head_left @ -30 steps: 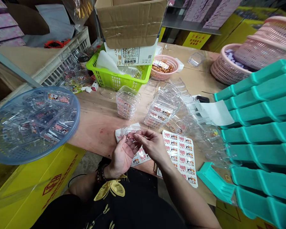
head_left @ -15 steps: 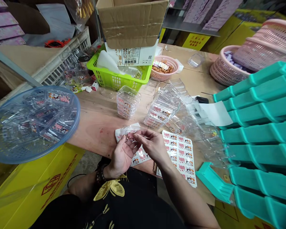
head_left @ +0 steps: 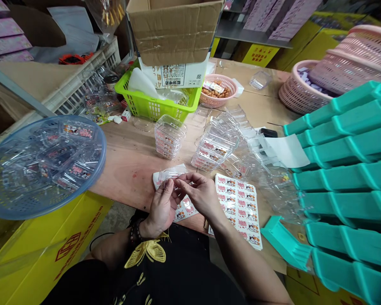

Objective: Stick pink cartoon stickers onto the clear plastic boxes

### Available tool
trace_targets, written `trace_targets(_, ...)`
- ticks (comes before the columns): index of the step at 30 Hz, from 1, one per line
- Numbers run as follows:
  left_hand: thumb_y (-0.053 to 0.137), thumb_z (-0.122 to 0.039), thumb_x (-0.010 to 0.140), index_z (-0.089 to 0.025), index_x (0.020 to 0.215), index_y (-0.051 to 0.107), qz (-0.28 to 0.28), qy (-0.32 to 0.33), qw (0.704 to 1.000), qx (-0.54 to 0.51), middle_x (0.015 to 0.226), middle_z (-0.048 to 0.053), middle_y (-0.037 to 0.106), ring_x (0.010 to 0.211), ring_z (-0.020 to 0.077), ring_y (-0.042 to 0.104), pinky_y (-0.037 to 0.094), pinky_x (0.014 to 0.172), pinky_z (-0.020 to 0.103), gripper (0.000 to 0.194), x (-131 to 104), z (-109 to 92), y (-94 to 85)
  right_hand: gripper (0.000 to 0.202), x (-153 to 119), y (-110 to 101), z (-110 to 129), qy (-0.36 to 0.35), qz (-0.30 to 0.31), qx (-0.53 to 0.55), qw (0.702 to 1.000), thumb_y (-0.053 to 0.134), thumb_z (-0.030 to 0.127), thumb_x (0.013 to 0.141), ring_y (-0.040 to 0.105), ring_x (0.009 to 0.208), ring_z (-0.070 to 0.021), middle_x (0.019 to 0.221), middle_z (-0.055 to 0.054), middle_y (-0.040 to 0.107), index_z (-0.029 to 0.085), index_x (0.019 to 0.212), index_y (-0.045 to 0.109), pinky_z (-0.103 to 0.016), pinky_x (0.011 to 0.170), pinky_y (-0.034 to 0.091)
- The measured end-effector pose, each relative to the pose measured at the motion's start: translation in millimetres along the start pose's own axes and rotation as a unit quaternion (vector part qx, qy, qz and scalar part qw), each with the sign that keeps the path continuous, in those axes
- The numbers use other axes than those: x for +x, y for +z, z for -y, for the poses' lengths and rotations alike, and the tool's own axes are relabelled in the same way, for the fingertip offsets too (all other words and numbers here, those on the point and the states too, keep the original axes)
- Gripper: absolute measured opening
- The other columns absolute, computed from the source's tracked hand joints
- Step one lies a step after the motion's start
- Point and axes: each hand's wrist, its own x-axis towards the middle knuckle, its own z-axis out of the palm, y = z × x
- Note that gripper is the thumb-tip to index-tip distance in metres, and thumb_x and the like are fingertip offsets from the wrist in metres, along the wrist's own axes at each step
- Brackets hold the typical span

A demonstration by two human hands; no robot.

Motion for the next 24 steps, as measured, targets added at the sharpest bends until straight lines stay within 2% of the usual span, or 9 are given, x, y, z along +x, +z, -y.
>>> trace_targets(3,0.077,-0.039,0.079,-0.016,0.093,0.068,-0.008,0.002,1.0,0.005,0.093,0.006,0.073,0.086,0.0182,0.07,0.053,0.086,0.032,0.028,4.3,-0.1,-1.0,0.049,-9.0,-4.7,1.0,-0.027,-0.015,-0.082,0.996,0.074,0.056,0.073,0.061,0.059,-0.0134,0.08,-0.003,0.07,0.019,0.104,0.065,-0.026,0.055,0.05)
trace_targets(6,0.075,-0.042,0.08,-0.018,0.095,0.067,-0.038,0.033,0.999,0.008,0.096,0.005,0.073,0.084,0.0175,0.071,0.054,0.087,0.034,0.029,8.8,-2.5,-0.9,0.067,-17.5,-9.5,2.5,-0.053,-0.081,-0.193,0.976,0.071,0.055,0.077,0.057,0.056,-0.0137,0.09,-0.005,0.07,0.021,0.13,0.051,-0.03,0.057,0.05)
trace_targets(8,0.076,-0.041,0.079,-0.019,0.091,0.067,-0.046,0.058,0.997,0.011,0.095,0.004,0.074,0.081,0.0162,0.07,0.055,0.085,0.033,0.027,10.3,-4.3,-0.7,0.081,-17.7,-9.6,1.9,-0.086,-0.143,-0.257,0.952,0.074,0.059,0.071,0.063,0.072,-0.0202,0.108,-0.012,0.067,0.019,0.136,0.046,-0.038,0.068,0.054)
trace_targets(10,0.078,-0.04,0.078,-0.018,0.088,0.068,-0.027,0.062,0.998,0.018,0.094,0.005,0.074,0.084,0.0175,0.071,0.055,0.086,0.033,0.026,9.5,-6.4,-1.3,0.091,-12.9,-8.2,-1.8,-0.113,-0.159,-0.273,0.942,0.079,0.061,0.064,0.063,0.096,-0.0283,0.125,-0.018,0.059,0.017,0.137,0.047,-0.046,0.083,0.053)
trace_targets(12,0.078,-0.039,0.078,-0.018,0.09,0.069,0.006,0.051,0.998,0.029,0.095,0.006,0.075,0.091,0.0209,0.071,0.055,0.089,0.035,0.026,7.0,-9.7,-3.9,0.088,-5.7,-7.6,-8.5,-0.097,-0.092,-0.209,0.969,0.078,0.061,0.066,0.061,0.108,-0.0295,0.125,-0.018,0.059,0.016,0.135,0.048,-0.047,0.093,0.051)
trace_targets(14,0.078,-0.038,0.078,-0.017,0.092,0.071,0.043,0.027,0.998,0.047,0.097,0.008,0.075,0.094,0.0238,0.071,0.054,0.091,0.039,0.026,4.8,-15.3,-10.2,0.077,0.8,-8.7,-16.8,-0.061,0.002,-0.097,0.993,0.075,0.057,0.072,0.062,0.108,-0.0254,0.12,-0.014,0.063,0.017,0.132,0.049,-0.044,0.096,0.051)
trace_targets(17,0.082,-0.028,0.073,-0.017,0.093,0.071,0.09,-0.03,0.991,0.09,0.094,0.008,0.076,0.085,0.0223,0.072,0.056,0.084,0.037,0.025,8.6,-28.3,-28.3,0.071,7.1,-9.0,-27.7,-0.055,0.063,-0.012,0.996,0.077,0.048,0.074,0.062,0.112,-0.0229,0.126,-0.014,0.061,0.02,0.132,0.047,-0.041,0.099,0.051)
trace_targets(20,0.082,-0.016,0.072,-0.016,0.089,0.069,0.081,-0.029,0.989,0.118,0.089,0.006,0.075,0.076,0.0174,0.071,0.056,0.076,0.03,0.021,29.5,-48.1,-52.7,0.072,12.0,-0.8,-34.6,-0.114,0.053,-0.093,0.988,0.075,0.041,0.077,0.057,0.124,-0.0261,0.137,-0.017,0.055,0.02,0.138,0.043,-0.046,0.106,0.046)
trace_targets(24,0.07,-0.008,0.082,-0.015,0.079,0.061,-0.025,0.087,0.991,0.094,0.08,0.003,0.071,0.075,0.0138,0.069,0.053,0.082,0.03,0.012,80.6,-87.4,-78.8,0.062,17.2,18.0,-38.5,-0.2,0.067,-0.261,0.942,0.066,0.035,0.087,0.051,0.131,-0.0292,0.14,-0.02,0.053,0.016,0.141,0.042,-0.049,0.11,0.042)
